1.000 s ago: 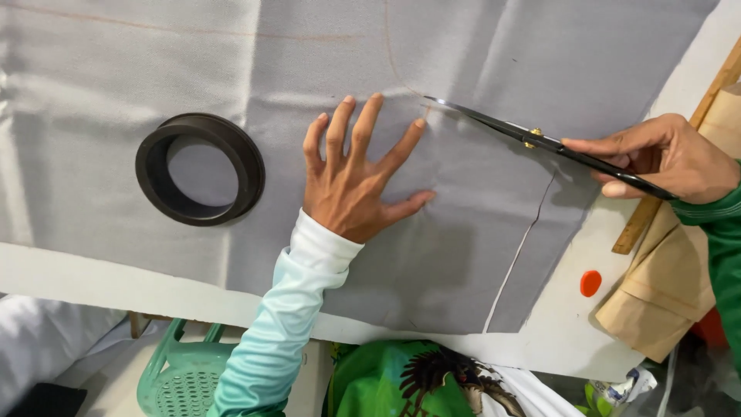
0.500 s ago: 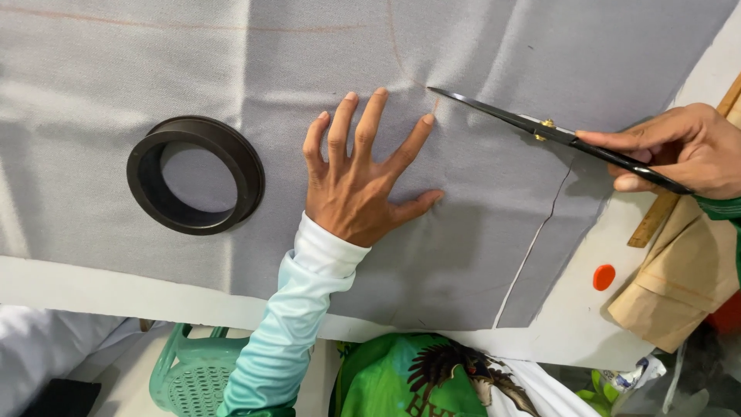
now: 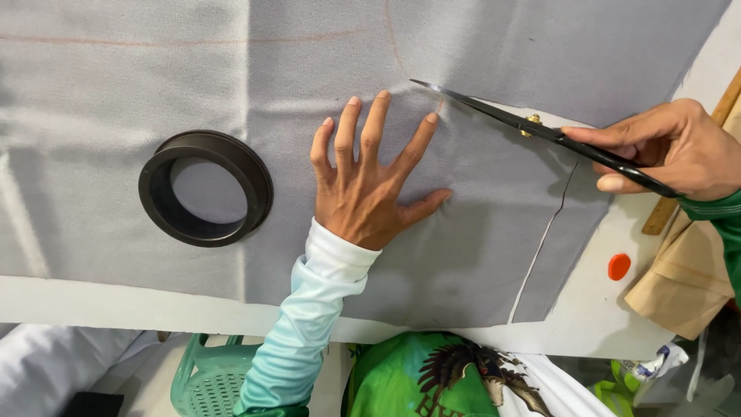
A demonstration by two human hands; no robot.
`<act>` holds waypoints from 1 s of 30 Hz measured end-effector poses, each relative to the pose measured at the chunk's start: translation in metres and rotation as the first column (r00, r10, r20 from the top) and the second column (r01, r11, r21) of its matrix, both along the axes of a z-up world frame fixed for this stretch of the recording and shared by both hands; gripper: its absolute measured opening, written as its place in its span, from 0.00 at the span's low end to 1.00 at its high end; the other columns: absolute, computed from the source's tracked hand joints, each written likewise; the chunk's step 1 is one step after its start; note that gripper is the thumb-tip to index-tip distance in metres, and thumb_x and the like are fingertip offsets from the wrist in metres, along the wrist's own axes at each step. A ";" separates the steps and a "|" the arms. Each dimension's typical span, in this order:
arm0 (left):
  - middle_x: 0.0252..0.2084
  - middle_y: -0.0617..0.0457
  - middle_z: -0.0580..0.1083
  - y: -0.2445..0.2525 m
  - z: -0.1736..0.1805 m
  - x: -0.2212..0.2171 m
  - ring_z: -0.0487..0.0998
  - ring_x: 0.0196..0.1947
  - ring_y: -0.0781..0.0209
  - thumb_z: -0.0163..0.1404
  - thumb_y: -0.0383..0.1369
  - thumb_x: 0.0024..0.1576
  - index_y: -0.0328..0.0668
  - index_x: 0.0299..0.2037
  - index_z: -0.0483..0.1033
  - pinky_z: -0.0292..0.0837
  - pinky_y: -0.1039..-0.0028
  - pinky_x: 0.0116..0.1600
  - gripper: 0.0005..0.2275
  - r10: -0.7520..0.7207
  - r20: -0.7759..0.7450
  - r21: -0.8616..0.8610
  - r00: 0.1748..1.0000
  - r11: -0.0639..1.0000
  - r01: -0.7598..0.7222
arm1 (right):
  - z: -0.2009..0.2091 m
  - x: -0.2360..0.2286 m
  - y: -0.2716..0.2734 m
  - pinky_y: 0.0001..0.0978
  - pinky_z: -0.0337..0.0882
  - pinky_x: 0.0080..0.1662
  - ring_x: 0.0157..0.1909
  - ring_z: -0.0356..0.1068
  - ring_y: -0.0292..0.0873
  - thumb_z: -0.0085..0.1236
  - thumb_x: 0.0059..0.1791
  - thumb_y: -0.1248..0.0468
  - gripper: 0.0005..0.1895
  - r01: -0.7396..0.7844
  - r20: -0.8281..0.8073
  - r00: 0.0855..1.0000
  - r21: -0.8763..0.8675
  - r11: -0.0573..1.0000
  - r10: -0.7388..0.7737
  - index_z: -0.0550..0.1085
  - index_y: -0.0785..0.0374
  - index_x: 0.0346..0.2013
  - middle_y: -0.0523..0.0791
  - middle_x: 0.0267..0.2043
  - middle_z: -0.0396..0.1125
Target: The person cuts a large piece of grey fabric using shears, following pre-drawn lines. They then use a wooden ruler and a red marking tool to draw straight lines on the fabric. Finally, they fold the cut fabric piece and place it on the table.
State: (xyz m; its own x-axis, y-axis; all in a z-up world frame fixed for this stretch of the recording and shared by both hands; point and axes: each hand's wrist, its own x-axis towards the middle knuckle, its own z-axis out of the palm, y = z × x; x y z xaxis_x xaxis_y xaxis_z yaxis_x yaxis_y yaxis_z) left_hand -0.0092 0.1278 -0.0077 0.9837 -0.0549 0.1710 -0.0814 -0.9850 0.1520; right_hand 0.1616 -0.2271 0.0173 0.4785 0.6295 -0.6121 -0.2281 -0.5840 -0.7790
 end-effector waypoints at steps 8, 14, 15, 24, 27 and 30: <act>0.68 0.44 0.64 -0.001 0.000 -0.001 0.66 0.66 0.41 0.47 0.77 0.57 0.71 0.69 0.66 0.61 0.49 0.66 0.36 0.000 -0.026 0.017 1.000 1.000 0.001 | 0.005 -0.018 0.007 0.22 0.66 0.55 0.44 0.66 0.36 0.68 0.30 0.79 0.41 0.063 0.025 0.998 -0.042 0.997 -0.062 0.72 0.76 0.59 0.55 0.55 0.73; 0.67 0.46 0.67 0.000 0.003 0.001 0.68 0.66 0.43 0.43 0.73 0.59 0.61 0.69 0.66 0.61 0.51 0.67 0.37 0.021 -0.006 -0.016 1.000 1.000 -0.021 | 0.017 -0.034 0.026 0.33 0.69 0.65 0.59 0.70 0.45 0.65 0.30 0.80 0.38 0.114 0.051 0.992 -0.020 0.993 -0.112 0.71 0.78 0.57 0.59 0.61 0.69; 0.67 0.46 0.69 -0.001 0.003 0.000 0.69 0.66 0.43 0.39 0.72 0.60 0.52 0.68 0.66 0.61 0.52 0.67 0.38 0.034 0.004 -0.025 0.999 0.999 -0.034 | 0.016 -0.036 0.026 0.32 0.70 0.64 0.58 0.70 0.44 0.66 0.30 0.79 0.39 0.126 0.035 0.991 0.007 0.992 -0.126 0.71 0.78 0.57 0.59 0.60 0.69; 0.67 0.46 0.68 -0.001 0.002 -0.001 0.69 0.66 0.43 0.40 0.70 0.60 0.45 0.65 0.70 0.59 0.51 0.68 0.38 0.033 -0.002 -0.075 0.999 0.997 -0.033 | 0.017 -0.059 0.038 0.26 0.72 0.56 0.51 0.68 0.38 0.68 0.31 0.76 0.39 0.148 0.103 0.985 -0.069 0.987 -0.140 0.72 0.77 0.58 0.55 0.59 0.70; 0.67 0.47 0.69 -0.001 0.001 0.000 0.69 0.66 0.45 0.39 0.71 0.59 0.46 0.65 0.70 0.60 0.52 0.68 0.39 0.040 0.008 -0.066 0.999 0.997 -0.040 | 0.020 -0.065 0.043 0.28 0.68 0.61 0.55 0.66 0.39 0.68 0.32 0.76 0.38 0.137 0.148 0.981 -0.078 0.988 -0.124 0.71 0.76 0.58 0.56 0.61 0.68; 0.67 0.47 0.68 -0.001 0.002 -0.001 0.68 0.66 0.44 0.39 0.71 0.59 0.47 0.65 0.70 0.59 0.52 0.68 0.39 0.043 -0.013 -0.065 0.999 0.997 -0.043 | 0.011 -0.078 0.030 0.31 0.47 0.32 0.29 0.47 0.32 0.71 0.36 0.69 0.39 0.125 0.185 0.977 -0.103 0.987 -0.105 0.73 0.70 0.62 0.33 0.37 0.63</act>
